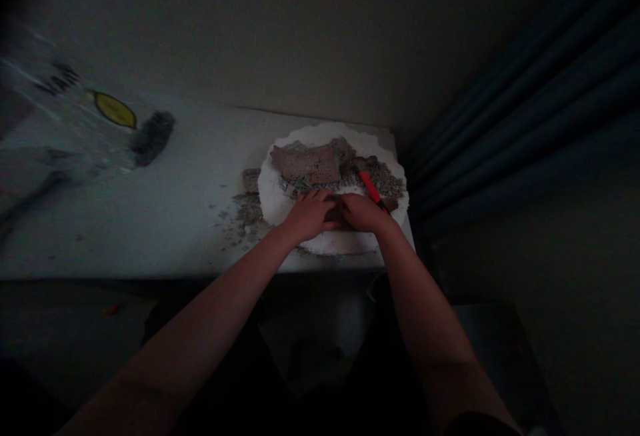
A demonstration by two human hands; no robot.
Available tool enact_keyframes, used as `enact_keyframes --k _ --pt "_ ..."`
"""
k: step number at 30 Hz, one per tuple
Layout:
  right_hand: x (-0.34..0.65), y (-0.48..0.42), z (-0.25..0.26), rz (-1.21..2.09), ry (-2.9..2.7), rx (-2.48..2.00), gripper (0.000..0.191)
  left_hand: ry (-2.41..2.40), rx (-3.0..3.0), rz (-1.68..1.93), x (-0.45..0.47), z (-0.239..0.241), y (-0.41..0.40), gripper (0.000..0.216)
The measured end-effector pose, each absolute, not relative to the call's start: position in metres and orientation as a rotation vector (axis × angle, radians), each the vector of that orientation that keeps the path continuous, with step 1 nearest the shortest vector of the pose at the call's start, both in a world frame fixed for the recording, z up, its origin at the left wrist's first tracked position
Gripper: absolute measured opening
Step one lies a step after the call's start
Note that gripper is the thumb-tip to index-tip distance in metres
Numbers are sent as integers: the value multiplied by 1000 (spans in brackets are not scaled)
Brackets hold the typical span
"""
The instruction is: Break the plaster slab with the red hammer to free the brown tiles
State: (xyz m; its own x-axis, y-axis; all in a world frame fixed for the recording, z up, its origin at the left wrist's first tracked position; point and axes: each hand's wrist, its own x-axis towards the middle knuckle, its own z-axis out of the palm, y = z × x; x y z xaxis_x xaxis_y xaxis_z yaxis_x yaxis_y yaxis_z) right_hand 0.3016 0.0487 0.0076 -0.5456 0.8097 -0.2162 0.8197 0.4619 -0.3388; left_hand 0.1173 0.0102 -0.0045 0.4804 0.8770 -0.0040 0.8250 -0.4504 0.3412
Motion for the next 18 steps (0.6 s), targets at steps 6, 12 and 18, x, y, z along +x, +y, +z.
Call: enact_keyframes --k 6,12,18 --pt "299 47 7 -601 2642 1496 23 1444 2439 257 117 -5 11 39" --pt "304 46 6 -770 2673 1564 10 1438 2440 260 117 -4 10 40" --pt "319 37 11 -913 2808 1843 6 1411 2444 250 116 -1 10 45"
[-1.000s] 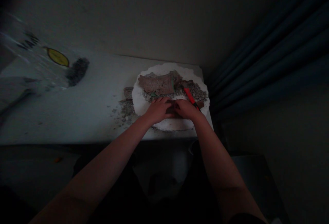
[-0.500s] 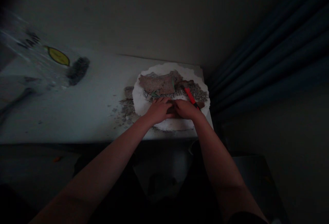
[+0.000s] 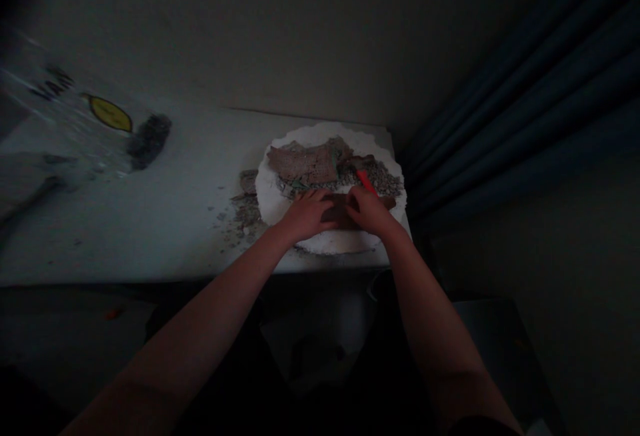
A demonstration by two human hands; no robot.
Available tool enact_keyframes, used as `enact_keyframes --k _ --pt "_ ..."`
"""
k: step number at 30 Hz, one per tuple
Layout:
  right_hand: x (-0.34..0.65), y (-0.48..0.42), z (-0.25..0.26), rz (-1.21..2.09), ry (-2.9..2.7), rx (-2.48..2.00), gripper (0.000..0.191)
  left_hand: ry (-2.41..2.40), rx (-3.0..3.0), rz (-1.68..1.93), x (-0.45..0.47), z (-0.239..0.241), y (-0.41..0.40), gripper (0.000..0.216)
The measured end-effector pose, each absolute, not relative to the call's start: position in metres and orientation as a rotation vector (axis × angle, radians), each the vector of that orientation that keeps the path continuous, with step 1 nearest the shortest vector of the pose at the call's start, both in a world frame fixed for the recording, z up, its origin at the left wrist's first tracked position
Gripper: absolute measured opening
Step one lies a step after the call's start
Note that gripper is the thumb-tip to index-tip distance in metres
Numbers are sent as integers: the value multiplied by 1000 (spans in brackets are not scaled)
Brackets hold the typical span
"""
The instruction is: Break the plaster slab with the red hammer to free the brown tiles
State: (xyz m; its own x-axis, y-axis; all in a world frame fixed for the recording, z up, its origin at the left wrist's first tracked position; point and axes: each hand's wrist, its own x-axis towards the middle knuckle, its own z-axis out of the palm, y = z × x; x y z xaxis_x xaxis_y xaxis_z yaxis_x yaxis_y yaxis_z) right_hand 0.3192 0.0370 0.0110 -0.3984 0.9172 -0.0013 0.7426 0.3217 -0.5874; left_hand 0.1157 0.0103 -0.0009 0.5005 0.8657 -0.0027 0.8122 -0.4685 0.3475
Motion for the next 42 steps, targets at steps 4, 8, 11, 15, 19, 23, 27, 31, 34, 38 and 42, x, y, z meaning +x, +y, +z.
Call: enact_keyframes --k 4,8,11,15,19,23,27,31,34,38,42 --pt "313 18 27 1258 -1730 -1378 18 1416 2443 242 116 1 12 46" --pt "299 -8 51 1706 -1146 -902 28 1421 2411 258 118 3 13 46" --pt "295 -21 64 1850 -928 -658 34 1431 2399 236 120 4 14 45" --pt "298 -28 70 1964 -839 -446 40 1428 2407 232 120 3 15 47" --pt "302 -30 70 2009 -837 -316 40 1454 2416 213 122 0 16 47" --pt "305 -31 71 2010 -845 -347 40 1444 2423 219 122 -1 17 46" --pt "306 -32 72 2031 -837 -260 37 1440 2430 216 122 -2 17 44" --pt "306 -32 73 2059 -820 -143 32 1433 2430 224 122 -4 18 44" --pt "305 -32 74 2061 -816 -127 31 1434 2412 231 122 -2 18 47" --pt "305 -32 73 2050 -812 -161 34 1445 2403 217 122 -1 17 46" --pt "304 -31 72 2042 -826 -191 40 1450 2417 200 122 -2 18 45"
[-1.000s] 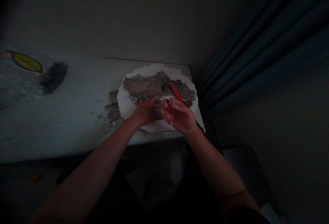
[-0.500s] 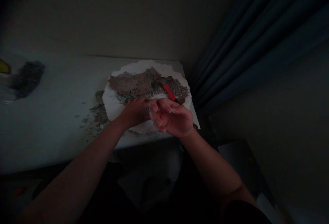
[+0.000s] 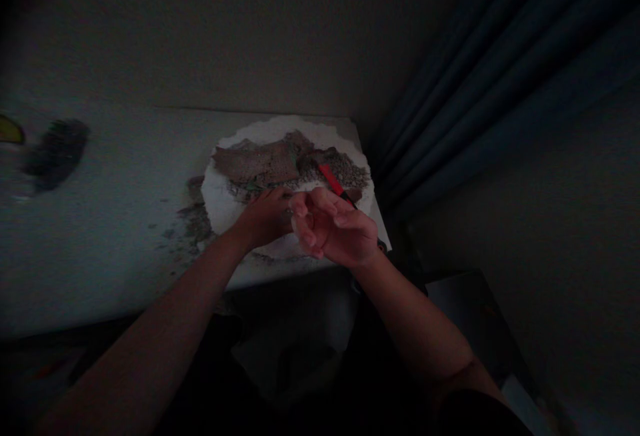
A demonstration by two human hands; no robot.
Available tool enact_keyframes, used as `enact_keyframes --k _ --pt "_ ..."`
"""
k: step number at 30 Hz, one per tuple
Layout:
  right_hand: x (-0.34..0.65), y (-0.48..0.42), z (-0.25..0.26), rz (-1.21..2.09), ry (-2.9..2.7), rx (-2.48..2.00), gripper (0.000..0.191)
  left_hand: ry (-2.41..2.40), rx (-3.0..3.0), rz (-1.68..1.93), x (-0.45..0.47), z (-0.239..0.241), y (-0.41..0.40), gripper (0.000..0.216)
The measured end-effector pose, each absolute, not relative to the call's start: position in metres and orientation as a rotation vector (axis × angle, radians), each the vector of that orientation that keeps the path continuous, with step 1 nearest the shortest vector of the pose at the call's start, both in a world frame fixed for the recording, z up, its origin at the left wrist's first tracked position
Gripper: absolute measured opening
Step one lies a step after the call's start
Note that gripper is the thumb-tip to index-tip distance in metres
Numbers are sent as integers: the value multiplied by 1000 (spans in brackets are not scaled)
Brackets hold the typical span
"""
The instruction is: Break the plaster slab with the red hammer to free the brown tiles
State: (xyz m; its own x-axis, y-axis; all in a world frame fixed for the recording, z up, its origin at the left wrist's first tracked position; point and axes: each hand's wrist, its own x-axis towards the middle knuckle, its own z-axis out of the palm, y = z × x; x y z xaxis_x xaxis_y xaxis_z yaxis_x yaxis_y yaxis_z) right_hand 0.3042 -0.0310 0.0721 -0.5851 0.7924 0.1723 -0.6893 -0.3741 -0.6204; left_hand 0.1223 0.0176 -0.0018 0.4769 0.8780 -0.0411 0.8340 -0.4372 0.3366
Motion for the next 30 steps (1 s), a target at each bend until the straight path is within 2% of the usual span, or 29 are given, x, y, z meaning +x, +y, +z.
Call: enact_keyframes --k 12,19,25,30 --pt "304 -31 72 2056 -812 -96 37 1445 2418 184 123 0 17 45" --pt "306 -31 69 2043 -800 -256 44 1443 2389 200 123 -1 18 48" --pt "305 -32 72 2049 -803 -88 38 1441 2417 207 122 -3 18 46" --pt "305 -31 71 2051 -797 -159 39 1438 2418 177 122 0 18 47"
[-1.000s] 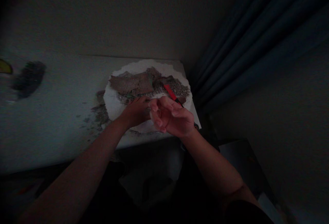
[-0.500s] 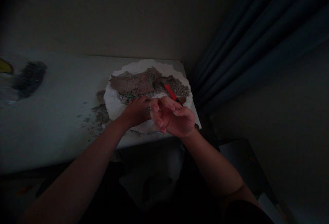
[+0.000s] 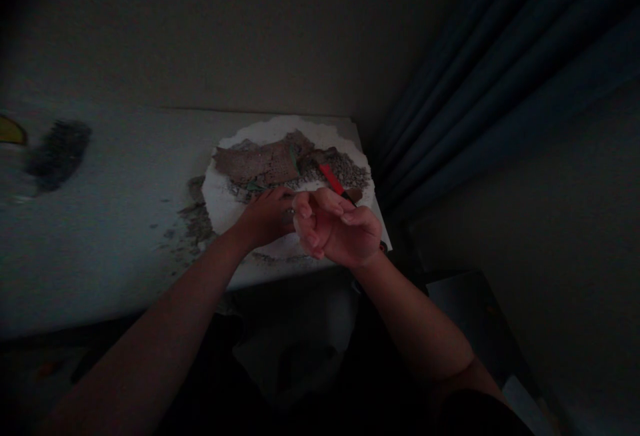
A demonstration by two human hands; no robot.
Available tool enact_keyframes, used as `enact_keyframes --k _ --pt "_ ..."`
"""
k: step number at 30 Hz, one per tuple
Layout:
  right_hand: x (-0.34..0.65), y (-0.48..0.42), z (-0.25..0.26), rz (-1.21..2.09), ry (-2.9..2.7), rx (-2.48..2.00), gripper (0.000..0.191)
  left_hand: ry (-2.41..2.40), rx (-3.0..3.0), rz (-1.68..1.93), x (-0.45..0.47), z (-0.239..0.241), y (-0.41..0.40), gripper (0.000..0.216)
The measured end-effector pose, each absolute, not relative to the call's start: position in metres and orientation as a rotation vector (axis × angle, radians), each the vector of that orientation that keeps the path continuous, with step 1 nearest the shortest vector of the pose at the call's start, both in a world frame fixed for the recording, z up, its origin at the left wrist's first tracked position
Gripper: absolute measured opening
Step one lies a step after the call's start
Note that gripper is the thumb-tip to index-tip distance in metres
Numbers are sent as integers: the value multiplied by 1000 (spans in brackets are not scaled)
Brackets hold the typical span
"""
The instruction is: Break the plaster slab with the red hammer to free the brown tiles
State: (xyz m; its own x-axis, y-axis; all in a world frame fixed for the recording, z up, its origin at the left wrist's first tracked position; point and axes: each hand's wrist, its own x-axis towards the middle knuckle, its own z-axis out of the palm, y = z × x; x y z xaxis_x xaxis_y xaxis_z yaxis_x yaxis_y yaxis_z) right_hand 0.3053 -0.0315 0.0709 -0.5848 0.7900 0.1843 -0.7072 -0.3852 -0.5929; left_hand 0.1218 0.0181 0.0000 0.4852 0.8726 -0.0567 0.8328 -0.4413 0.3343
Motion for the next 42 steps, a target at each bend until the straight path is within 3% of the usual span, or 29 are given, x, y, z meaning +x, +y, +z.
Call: enact_keyframes --k 17,23,37,40,42 --pt "302 -33 72 1979 -831 -171 46 1436 2405 197 122 3 17 46" --pt "300 -34 67 1900 -919 -239 32 1431 2391 207 122 3 17 43" --pt "303 -35 63 1945 -933 -154 34 1425 2412 198 122 3 17 45" --pt "309 -28 60 1822 -1161 -279 22 1407 2415 208 119 2 19 41" --pt "316 -20 54 1593 -1539 -590 18 1394 2427 214 118 2 21 34"
